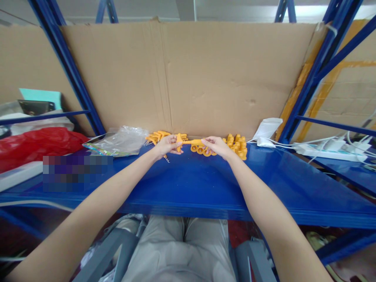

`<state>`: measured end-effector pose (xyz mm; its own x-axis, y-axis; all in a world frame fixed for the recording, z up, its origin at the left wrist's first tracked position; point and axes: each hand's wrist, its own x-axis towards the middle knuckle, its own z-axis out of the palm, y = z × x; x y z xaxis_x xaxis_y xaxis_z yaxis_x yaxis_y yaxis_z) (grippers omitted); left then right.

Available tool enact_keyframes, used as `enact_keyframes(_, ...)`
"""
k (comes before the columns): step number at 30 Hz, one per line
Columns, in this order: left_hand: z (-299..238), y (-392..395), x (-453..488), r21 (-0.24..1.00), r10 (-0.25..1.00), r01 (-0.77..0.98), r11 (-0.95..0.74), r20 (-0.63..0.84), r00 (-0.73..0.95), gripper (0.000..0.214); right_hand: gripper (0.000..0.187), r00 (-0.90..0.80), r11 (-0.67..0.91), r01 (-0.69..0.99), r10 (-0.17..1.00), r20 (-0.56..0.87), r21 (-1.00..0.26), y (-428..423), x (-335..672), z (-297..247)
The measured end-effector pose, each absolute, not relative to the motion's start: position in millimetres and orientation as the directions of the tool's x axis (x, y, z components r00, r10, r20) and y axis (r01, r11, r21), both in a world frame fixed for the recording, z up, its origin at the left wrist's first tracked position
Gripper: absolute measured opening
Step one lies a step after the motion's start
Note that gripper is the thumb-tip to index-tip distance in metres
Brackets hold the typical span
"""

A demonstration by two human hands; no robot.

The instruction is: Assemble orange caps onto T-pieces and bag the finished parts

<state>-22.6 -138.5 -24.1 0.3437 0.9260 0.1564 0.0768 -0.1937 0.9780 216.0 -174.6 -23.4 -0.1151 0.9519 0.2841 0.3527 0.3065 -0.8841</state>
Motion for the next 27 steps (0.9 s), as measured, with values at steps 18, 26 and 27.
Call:
enact_keyframes(18,-27,-137,-22,0.982,0.926,0.04,-0.186,0.161,0.342,0.028,0.024,-0.087,0.285,0.394,0.958,0.273,-0.874,-173,214,-26)
enact_keyframes(26,-8,-119,-34,0.984,0.974,0.022,-0.18,0.175,0.146,0.015,0.03,0.078,0.333,0.661,0.861,0.503,-0.672,-160,229,-31)
enact_keyframes(27,-5,-113,-36,0.986,0.982,0.022,-0.165,0.162,0.097,0.013,0.028,0.073,0.317,0.729,0.846,0.529,-0.607,-159,231,-31)
